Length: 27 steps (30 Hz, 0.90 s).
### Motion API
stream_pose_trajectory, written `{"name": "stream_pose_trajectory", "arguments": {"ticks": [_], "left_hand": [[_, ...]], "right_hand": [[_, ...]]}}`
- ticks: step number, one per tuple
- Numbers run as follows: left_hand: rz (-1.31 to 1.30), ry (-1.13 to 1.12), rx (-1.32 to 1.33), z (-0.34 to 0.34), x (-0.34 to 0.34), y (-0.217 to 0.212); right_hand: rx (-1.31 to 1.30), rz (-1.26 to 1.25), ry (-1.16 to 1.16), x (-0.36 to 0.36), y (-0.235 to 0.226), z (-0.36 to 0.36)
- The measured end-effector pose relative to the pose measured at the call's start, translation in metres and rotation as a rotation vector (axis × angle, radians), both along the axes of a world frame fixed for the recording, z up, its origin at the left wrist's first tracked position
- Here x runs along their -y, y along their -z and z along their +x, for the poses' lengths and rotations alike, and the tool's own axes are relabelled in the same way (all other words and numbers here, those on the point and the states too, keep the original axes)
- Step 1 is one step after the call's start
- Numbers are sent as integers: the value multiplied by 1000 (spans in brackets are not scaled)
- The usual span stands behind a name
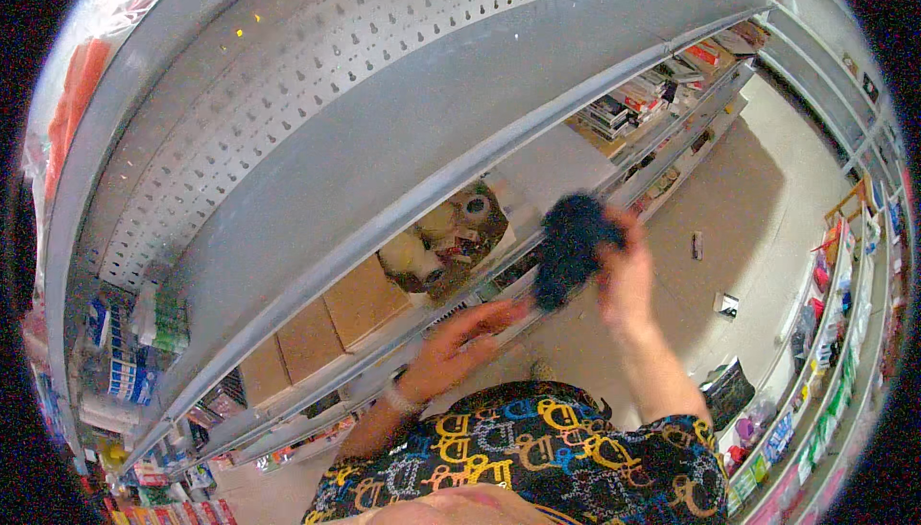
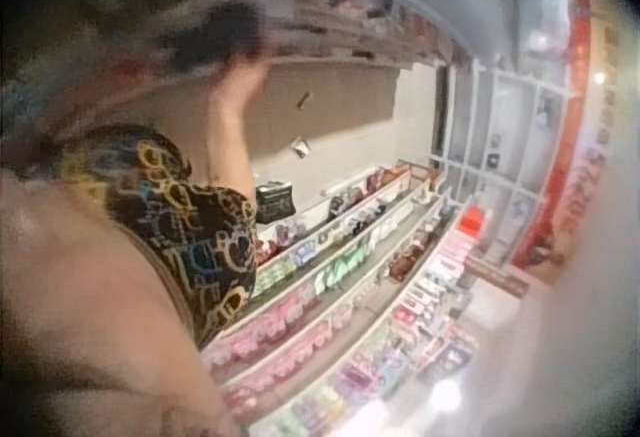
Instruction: The person wipes multiple metal shelves with a dark cloth and rearranges various items including a green notebook, rolls of tape, and boxes. The person moves items aside to clean underneath, then returns them to the shelves.
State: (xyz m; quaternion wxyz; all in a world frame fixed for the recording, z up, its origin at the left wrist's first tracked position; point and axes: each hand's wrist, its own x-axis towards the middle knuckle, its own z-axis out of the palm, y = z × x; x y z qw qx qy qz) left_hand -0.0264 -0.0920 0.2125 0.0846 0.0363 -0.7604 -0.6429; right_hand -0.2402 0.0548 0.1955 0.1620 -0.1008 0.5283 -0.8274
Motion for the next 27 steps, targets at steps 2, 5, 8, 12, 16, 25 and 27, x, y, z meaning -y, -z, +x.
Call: {"name": "stream_pose_trajectory", "arguments": {"ticks": [2,5,8,12,16,25,27], "left_hand": [[-350,-264,-142,35,17,-19],[-1144,-768,-321,84,44,-41],[-1457,-1132,-201,122,67,-54],[-1588,-1399,-83,155,95,-45],[-1638,-1519,21,178,91,-29],[-1578,-1537,38,164,92,-20],[-1561,-1517,43,147,85,-26]], "right_hand": [[-272,-152,119,2,-67,-47],[-921,53,324,19,-146,-124],[-1341,530,254,34,-194,-214],[-1368,1012,-288,22,-173,-349],[-1237,1106,-464,48,-179,-282],[-1571,514,-1317,162,-198,-24],[-1666,346,-1394,191,-194,25]]}}
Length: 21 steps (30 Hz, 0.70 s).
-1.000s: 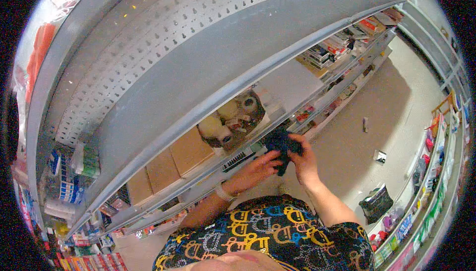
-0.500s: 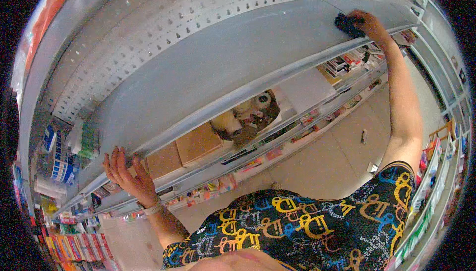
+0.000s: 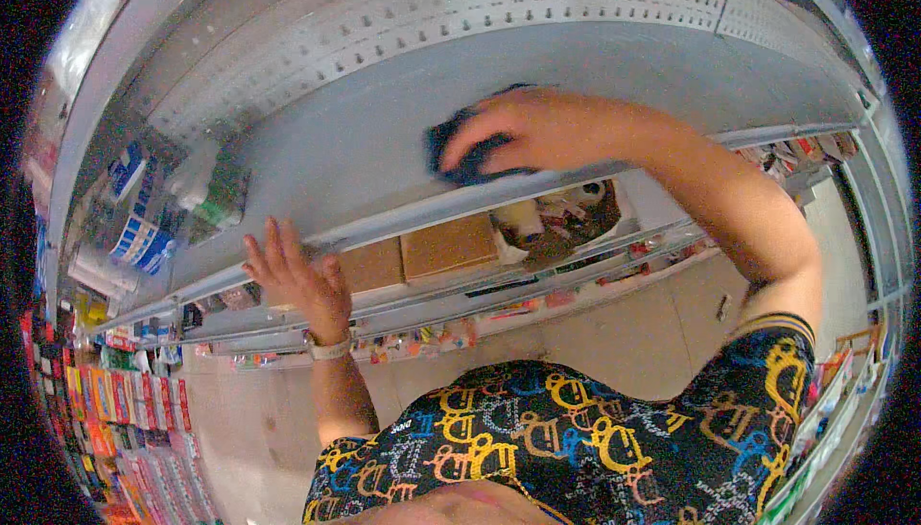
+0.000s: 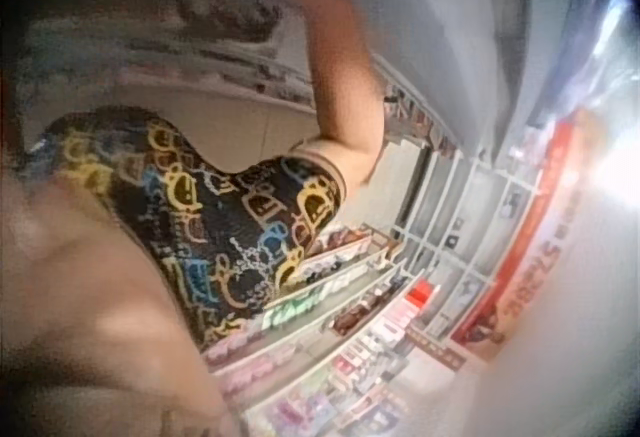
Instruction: The person wipes multiple metal shelves with a dark cloth and rearranges various items including a green notebook, rolls of tape, and boxes. The person moves items aside to clean underneath, then returns them to the shelves.
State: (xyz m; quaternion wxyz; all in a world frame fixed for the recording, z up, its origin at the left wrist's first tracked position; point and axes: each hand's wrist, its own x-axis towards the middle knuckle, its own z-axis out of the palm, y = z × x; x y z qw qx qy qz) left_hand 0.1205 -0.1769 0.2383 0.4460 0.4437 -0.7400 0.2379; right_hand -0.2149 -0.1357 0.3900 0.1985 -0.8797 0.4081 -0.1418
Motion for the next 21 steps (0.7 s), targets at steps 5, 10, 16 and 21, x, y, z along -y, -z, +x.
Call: {"name": "stream_pose_trajectory", "arguments": {"ticks": [5,10,16,21], "left_hand": [[86,78,5,-12,-13,-25],[94,218,-32,28,-30,-27],[72,214,-127,67,-17,-77],[67,143,-102,87,13,-102]], "right_hand": [[-28,-161,-176,54,-11,110],[-44,-188,74,117,6,40],[-73,-351,593,126,26,-175],[-94,-368,645,147,34,-112]]}}
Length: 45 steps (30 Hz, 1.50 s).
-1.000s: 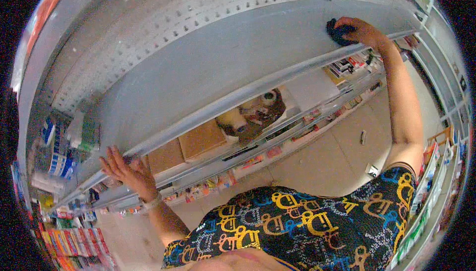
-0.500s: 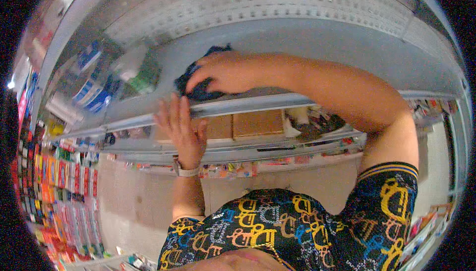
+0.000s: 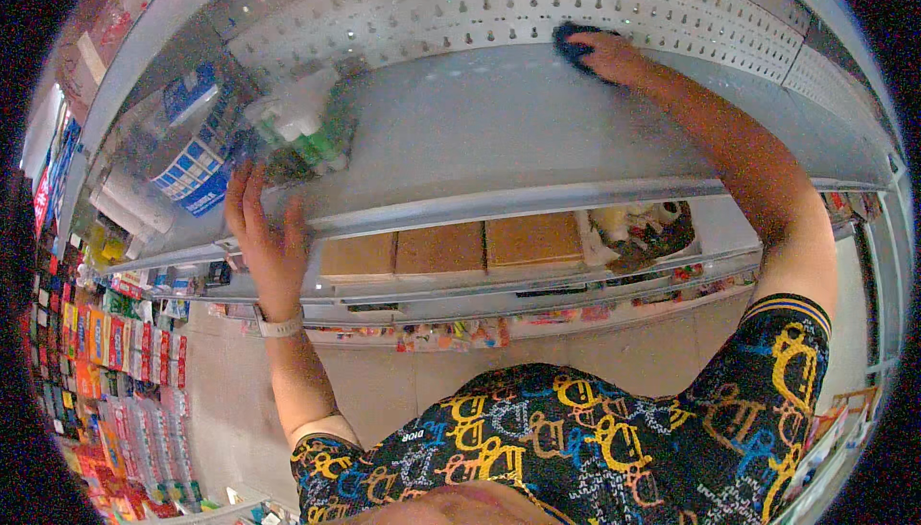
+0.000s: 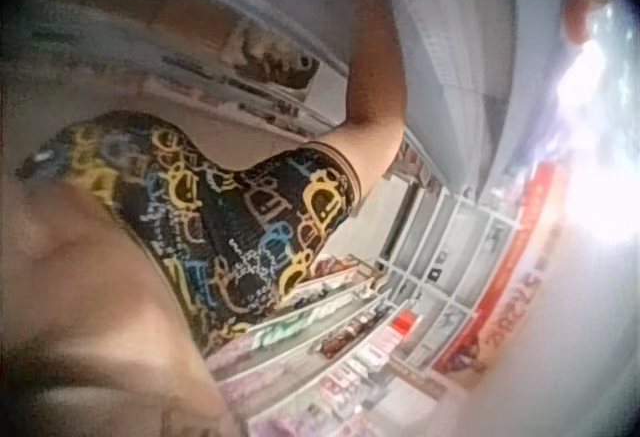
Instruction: The person wipes multiple metal shelves with a dark cloth and rearranges various items including a green notebook, rolls of tape, and boxes. The person moves items aside to clean underneath, then returns them to the shelves.
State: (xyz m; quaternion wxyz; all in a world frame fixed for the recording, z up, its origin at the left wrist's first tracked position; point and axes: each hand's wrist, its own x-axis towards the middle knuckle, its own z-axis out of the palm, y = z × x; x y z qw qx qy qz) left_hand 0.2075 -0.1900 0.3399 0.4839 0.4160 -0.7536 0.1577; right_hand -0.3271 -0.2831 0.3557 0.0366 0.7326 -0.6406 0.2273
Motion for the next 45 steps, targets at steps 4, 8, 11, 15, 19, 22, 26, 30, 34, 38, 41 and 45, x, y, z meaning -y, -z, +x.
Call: {"name": "stream_pose_trajectory", "arguments": {"ticks": [4,8,11,15,19,22,26,30,34,38,41,45], "left_hand": [[11,14,-4,-8,9,-17],[115,126,-78,-25,12,-32],[198,183,-96,-17,16,-34],[261,100,-90,15,19,-34],[172,103,16,35,34,-27],[322,237,0,39,50,-22],[444,163,83,46,54,-28],[409,128,88,46,58,-27],[330,114,139,49,72,-15],[316,185,85,45,73,-11],[297,182,20,50,77,-7],[141,312,-89,44,55,-12]], "right_hand": [[-170,174,-109,13,-21,143],[-139,164,-362,50,-24,212],[-169,130,-325,66,-20,231],[-97,133,-485,18,-29,208],[62,151,-473,-11,-22,133],[17,186,-263,-23,-35,102],[129,96,-271,-27,-74,169],[507,265,-457,-26,-76,259],[642,459,-593,-40,-94,315],[667,487,-589,-15,-70,314],[760,508,-582,-43,-70,315],[822,401,-743,-60,-79,298]]}}
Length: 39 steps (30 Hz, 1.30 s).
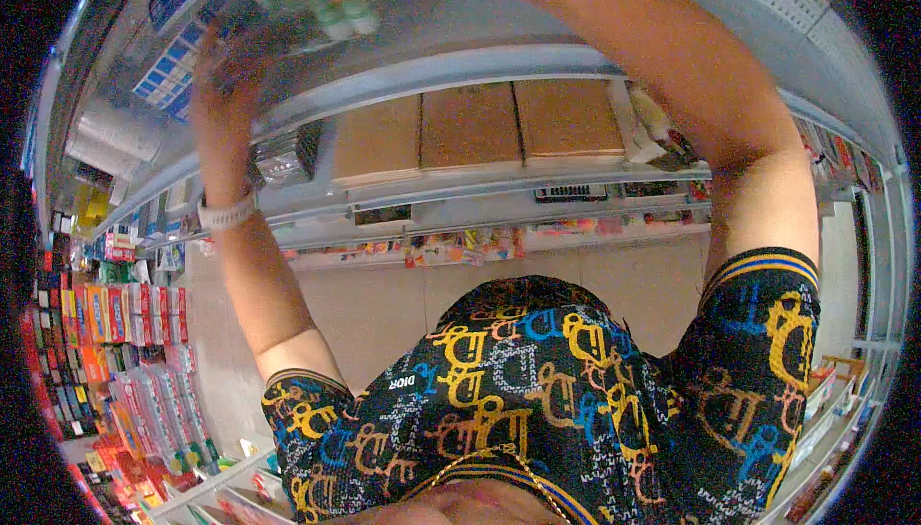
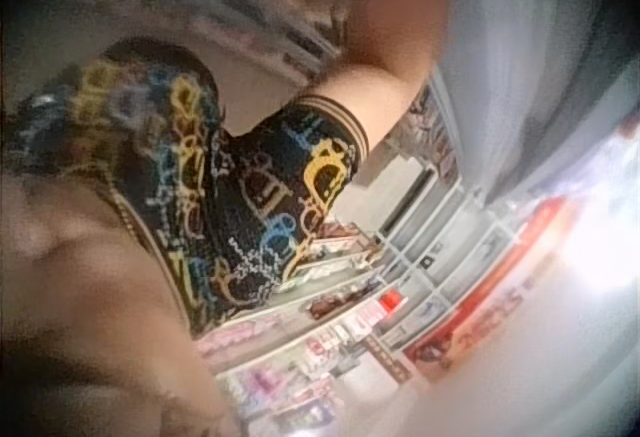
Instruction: The person wipes multiple metal shelves with a dark cloth and rearranges various items including a green notebook, rolls of tape, and boxes. The person moves items aside to clean underneath, then returns them to the shelves.
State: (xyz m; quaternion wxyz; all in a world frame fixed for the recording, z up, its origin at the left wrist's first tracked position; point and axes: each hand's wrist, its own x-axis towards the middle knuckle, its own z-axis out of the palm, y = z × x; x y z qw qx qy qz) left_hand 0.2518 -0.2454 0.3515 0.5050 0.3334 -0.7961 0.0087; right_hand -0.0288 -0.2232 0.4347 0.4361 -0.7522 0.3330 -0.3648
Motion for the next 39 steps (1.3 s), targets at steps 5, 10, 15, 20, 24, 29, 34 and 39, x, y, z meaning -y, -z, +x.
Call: {"name": "stream_pose_trajectory", "arguments": {"ticks": [5,10,15,20,24,29,34,39], "left_hand": [[5,134,-654,-6,-87,8],[-172,97,-793,4,-178,42],[-230,-39,-792,1,-237,96],[27,-206,-420,-9,-226,168],[290,-62,-318,-66,-179,206],[540,259,-484,-119,-96,240],[794,462,-557,-114,-41,290],[555,377,-304,-124,-24,340]], "right_hand": [[27,195,-251,-93,-39,1],[167,-83,-122,-130,22,37],[274,45,-255,-170,86,50],[223,322,-72,-157,161,8],[128,240,125,-132,213,-54],[132,294,300,-82,251,-94],[206,337,448,-39,297,-83],[-292,-106,681,-43,342,-81]]}}
